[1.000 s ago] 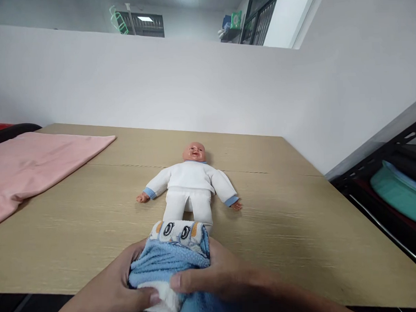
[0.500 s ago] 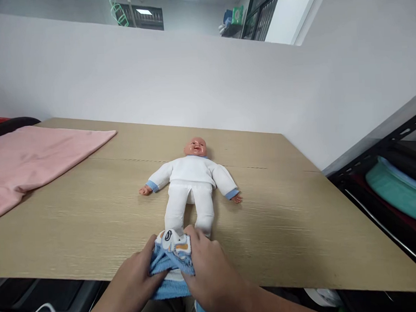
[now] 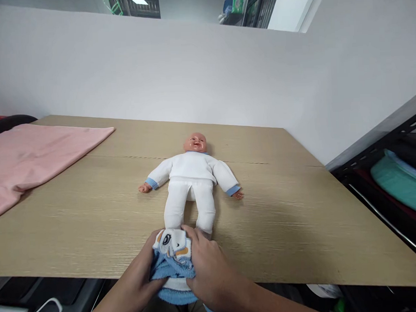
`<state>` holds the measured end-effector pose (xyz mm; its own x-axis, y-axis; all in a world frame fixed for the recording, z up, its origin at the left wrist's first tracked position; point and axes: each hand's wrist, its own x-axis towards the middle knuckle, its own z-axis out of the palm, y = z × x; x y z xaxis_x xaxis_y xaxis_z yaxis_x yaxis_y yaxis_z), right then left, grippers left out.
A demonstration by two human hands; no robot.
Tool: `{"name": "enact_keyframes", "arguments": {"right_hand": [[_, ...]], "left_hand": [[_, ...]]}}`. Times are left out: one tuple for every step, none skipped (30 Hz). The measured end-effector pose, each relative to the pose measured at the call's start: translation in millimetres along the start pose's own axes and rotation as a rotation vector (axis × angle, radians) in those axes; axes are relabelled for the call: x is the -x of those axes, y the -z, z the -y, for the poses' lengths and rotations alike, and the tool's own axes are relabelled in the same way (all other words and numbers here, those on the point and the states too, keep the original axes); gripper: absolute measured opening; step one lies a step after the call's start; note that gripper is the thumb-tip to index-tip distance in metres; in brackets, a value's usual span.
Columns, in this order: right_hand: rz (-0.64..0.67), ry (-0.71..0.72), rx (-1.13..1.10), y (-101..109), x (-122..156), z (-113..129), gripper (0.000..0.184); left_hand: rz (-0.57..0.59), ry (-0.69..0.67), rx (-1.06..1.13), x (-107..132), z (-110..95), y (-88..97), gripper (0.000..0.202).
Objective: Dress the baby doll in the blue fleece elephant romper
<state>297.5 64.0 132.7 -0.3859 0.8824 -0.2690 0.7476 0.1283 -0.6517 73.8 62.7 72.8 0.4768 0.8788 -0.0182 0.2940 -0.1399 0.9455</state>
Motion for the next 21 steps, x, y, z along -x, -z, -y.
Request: {"name": "enact_keyframes", "arguments": {"right_hand": [[0.014,-0.011,-0.012,-2,0,-2,0.103],[0.026,-0.035,-0.019,-5,1,-3,0.108],[0.028,-0.056,-0.022,-8,2,-3,0.112],[0.019,-0.069,-0.026,-10,3,-4,0.115],[0.008,-0.076,-0.027,-12,3,-4,0.116],[-0.005,-0.067,-0.03,-13,4,-3,0.115],[-0.019,-0.036,-0.04,-12,4,-3,0.11],[-0.031,0.011,-0.057,-10,3,-2,0.101],[-0.04,0.061,-0.081,-8,2,-2,0.089],[-0.05,0.101,-0.105,-5,0,-2,0.074],[-0.065,0.133,-0.126,-1,-3,-2,0.06],[-0.086,0.159,-0.141,2,-6,-2,0.047],[-0.112,0.175,-0.149,4,-9,-3,0.038],[-0.14,0.186,-0.153,6,-12,-4,0.032],[-0.169,0.194,-0.156,7,-15,-6,0.028],[-0.187,0.2,-0.161,7,-18,-7,0.025],[-0.194,0.201,-0.174,7,-20,-9,0.023],[-0.192,0.194,-0.189,7,-22,-11,0.021],[-0.188,0.183,-0.203,6,-23,-12,0.021],[-0.186,0.175,-0.214,5,-24,-14,0.024],[-0.182,0.172,-0.22,4,-25,-15,0.03]], "left_hand": [[0.004,0.006,0.058,2,-1,-0.3,0.085],[0.004,0.01,0.11,3,0,-0.5,0.087],[-0.002,0.011,0.159,5,1,-0.6,0.088],[-0.014,0.008,0.205,6,2,-0.4,0.087],[-0.032,0.006,0.25,7,4,0.1,0.084],[-0.052,0.005,0.293,8,6,1.0,0.079],[-0.073,0.007,0.33,8,8,2.3,0.073],[-0.091,0.012,0.36,8,9,4.2,0.065],[-0.097,0.018,0.378,8,9,6.7,0.059],[-0.097,0.019,0.386,6,8,9.7,0.054],[-0.093,0.015,0.383,4,7,13.0,0.05],[-0.086,0.007,0.374,1,5,16.7,0.048],[-0.08,-0.004,0.362,-2,3,20.4,0.046],[-0.076,-0.02,0.352,-5,2,23.9,0.045],[-0.073,-0.037,0.341,-8,1,27.2,0.044],[-0.071,-0.052,0.331,-11,1,30.0,0.043],[-0.065,-0.062,0.323,-14,2,32.2,0.043],[-0.059,-0.065,0.319,-16,4,33.8,0.043],[-0.052,-0.064,0.318,-18,6,34.9,0.042],[-0.045,-0.06,0.318,-18,8,35.7,0.042],[-0.041,-0.059,0.315,-19,11,36.4,0.042]]}}
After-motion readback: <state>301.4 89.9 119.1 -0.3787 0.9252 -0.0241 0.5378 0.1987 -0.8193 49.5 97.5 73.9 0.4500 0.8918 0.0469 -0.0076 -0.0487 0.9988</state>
